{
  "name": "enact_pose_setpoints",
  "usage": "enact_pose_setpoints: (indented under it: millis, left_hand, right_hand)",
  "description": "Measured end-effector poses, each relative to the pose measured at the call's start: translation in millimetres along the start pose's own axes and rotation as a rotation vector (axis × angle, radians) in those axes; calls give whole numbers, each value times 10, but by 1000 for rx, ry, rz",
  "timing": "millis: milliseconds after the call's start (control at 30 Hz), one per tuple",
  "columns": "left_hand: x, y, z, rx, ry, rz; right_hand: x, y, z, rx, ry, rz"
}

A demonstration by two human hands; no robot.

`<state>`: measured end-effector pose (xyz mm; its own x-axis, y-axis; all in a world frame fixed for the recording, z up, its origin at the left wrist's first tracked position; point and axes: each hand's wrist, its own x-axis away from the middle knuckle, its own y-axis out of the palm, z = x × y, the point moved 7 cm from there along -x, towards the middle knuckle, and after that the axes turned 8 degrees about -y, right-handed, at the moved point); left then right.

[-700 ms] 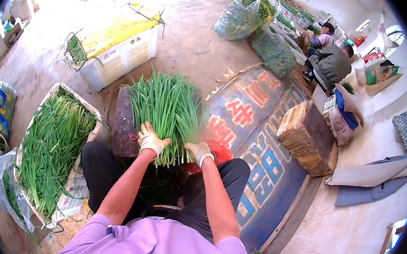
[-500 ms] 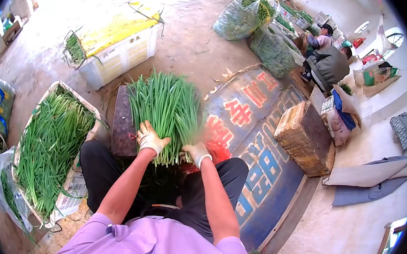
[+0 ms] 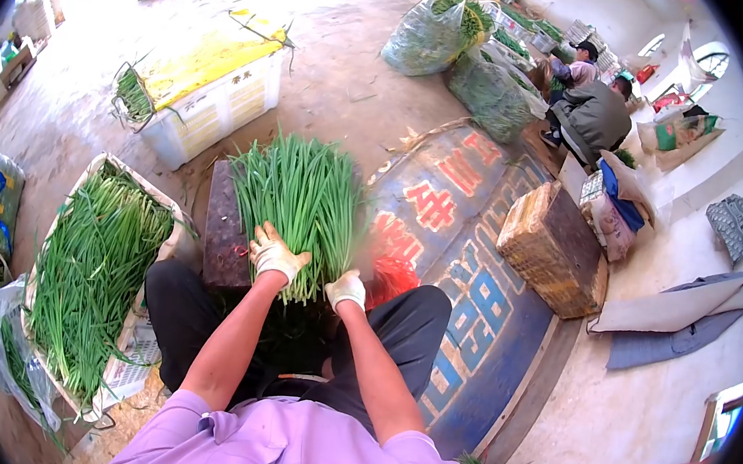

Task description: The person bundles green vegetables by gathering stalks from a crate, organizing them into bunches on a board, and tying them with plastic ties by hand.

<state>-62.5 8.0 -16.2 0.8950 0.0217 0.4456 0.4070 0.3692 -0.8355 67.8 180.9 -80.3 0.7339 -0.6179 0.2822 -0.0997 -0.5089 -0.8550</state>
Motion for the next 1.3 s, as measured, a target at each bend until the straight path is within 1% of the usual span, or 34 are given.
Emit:
enact_pose_setpoints:
  millis: [33, 100, 133, 167, 233, 300, 333, 367, 400, 467, 533, 600, 667, 733, 767, 800, 833, 867, 900, 933, 967, 1033, 1067, 1100, 1133, 1167, 1200, 1267, 1300]
  left_hand:
    - [-5, 3, 7, -3, -3, 2]
    - [-6, 0, 7, -18, -1, 1]
    - [-12, 6, 2, -30, -7, -1]
    - [-15, 5, 4, -30, -5, 9]
    - [-52, 61, -24, -20, 3, 42]
    - [-61, 107, -9, -32, 14, 76]
    - [-61, 111, -12, -45, 20, 89]
    - [-104, 104, -3, -66, 18, 101]
    - [-102, 129, 12, -90, 18, 105]
    - [-103, 143, 71, -76, 33, 111]
    - [-117, 228, 69, -38, 63, 157]
    - [-58, 203, 86, -11, 79, 150]
    - [-59, 228, 93, -36, 62, 166]
    - [-82, 243, 37, -39, 23, 87]
    - [-55, 204, 41, -49, 38, 90]
    - [-21, 187, 76, -52, 52, 97]
    - [-95, 223, 41, -51, 48, 116]
    - [-147, 253, 30, -49, 51, 128]
    - [-107, 228, 32, -43, 44, 116]
    - [-75, 208, 54, -39, 45, 101]
    - [-68, 197, 67, -29, 27, 68]
    - [-36, 187, 87, -29, 13, 55]
    - [-52, 196, 81, -31, 12, 59]
    - [-62, 197, 83, -21, 6, 65]
    - [-65, 212, 80, -25, 20, 69]
    - [-72, 223, 68, -28, 36, 73]
    - [-93, 233, 40, -16, 34, 79]
    - [-128, 250, 12, 29, 90, 95]
    - [-137, 257, -7, 51, 99, 94]
  right_hand:
    - [-30, -45, 32, -2, 4, 6]
    - [-168, -113, 113, -234, 7, -146]
    - [-120, -410, 14, -318, 2, -178]
    - [-283, -585, 52, -278, -174, -5]
    - [-153, -1416, -35, -241, -196, 70]
    - [42, -2181, 33, -162, -186, 140]
    - [125, -2510, 126, -33, -259, 229]
    - [123, -2692, 425, -87, -217, 262]
    - [281, -2904, 604, -23, -133, 178]
    - [535, -3175, 1044, -39, -137, 284]
    - [843, -3157, 1655, -61, -4, 317]
    - [1014, -2900, 2184, -96, 87, 332]
    - [1187, -2270, 2851, -235, 132, 487]
    - [1203, -1148, 3396, 437, -87, 316]
    - [1252, -597, 3641, 755, -208, 302]
    - [1314, -181, 3892, 68, 94, 177]
    - [1458, 213, 3784, 361, 31, -132]
    - [1608, 534, 3913, -81, 275, -142]
    - [1612, 1248, 4253, 123, 67, -219]
    - [1634, 1918, 4564, 333, -146, -250]
    - [1729, 1513, 4358, 173, 74, -307]
    - [2018, 581, 3839, -99, 549, -316]
    - [1908, 326, 3897, -53, 605, -176]
    - [1753, -27, 3844, -43, 600, 51]
    - [1519, -435, 3735, -10, 507, 198]
    - [1340, -1014, 3355, -95, 317, 462]
    - [1152, -1533, 2914, -143, 223, 584]
    - [929, -2358, 1794, -375, -82, 772]
    - [736, -2486, 1314, -373, -221, 755]
